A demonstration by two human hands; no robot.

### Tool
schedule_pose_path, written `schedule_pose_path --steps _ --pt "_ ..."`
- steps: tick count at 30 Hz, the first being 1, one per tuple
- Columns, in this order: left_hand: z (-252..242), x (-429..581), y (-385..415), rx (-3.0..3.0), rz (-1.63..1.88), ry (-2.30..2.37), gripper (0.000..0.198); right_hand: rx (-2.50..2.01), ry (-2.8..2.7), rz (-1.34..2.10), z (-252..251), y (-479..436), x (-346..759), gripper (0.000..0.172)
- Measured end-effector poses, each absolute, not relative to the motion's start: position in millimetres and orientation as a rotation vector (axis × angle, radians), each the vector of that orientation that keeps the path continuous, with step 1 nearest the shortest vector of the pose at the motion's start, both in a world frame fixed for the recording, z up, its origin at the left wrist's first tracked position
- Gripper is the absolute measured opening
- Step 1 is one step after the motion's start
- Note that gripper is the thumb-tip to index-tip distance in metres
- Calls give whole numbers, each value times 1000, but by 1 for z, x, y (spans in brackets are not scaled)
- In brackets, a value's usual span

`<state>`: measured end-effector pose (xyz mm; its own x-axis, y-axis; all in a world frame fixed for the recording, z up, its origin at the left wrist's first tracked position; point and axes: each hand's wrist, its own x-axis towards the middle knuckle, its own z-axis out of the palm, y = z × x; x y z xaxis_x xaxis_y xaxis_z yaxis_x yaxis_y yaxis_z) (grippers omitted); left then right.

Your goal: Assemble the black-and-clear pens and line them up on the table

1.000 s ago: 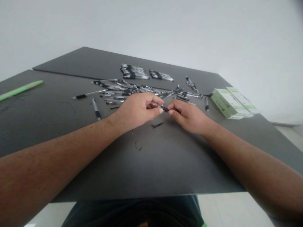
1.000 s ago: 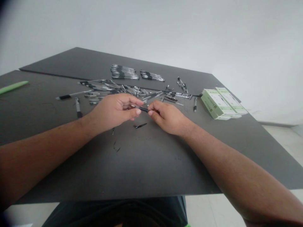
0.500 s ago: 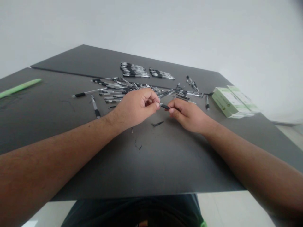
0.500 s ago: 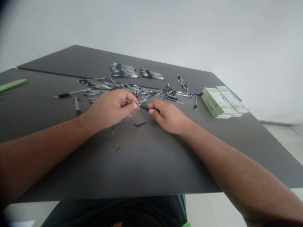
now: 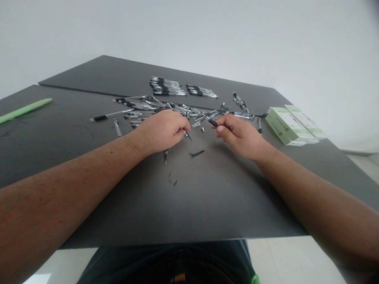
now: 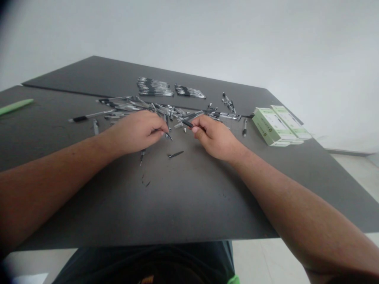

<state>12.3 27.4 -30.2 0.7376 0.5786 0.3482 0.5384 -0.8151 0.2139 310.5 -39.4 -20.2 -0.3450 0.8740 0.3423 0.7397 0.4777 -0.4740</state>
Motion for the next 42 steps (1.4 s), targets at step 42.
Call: schedule_pose_path --steps 42 --pt "-25 20 8 2616 715 1070 18 -1265 -2321 346 -25 -36 309 17"
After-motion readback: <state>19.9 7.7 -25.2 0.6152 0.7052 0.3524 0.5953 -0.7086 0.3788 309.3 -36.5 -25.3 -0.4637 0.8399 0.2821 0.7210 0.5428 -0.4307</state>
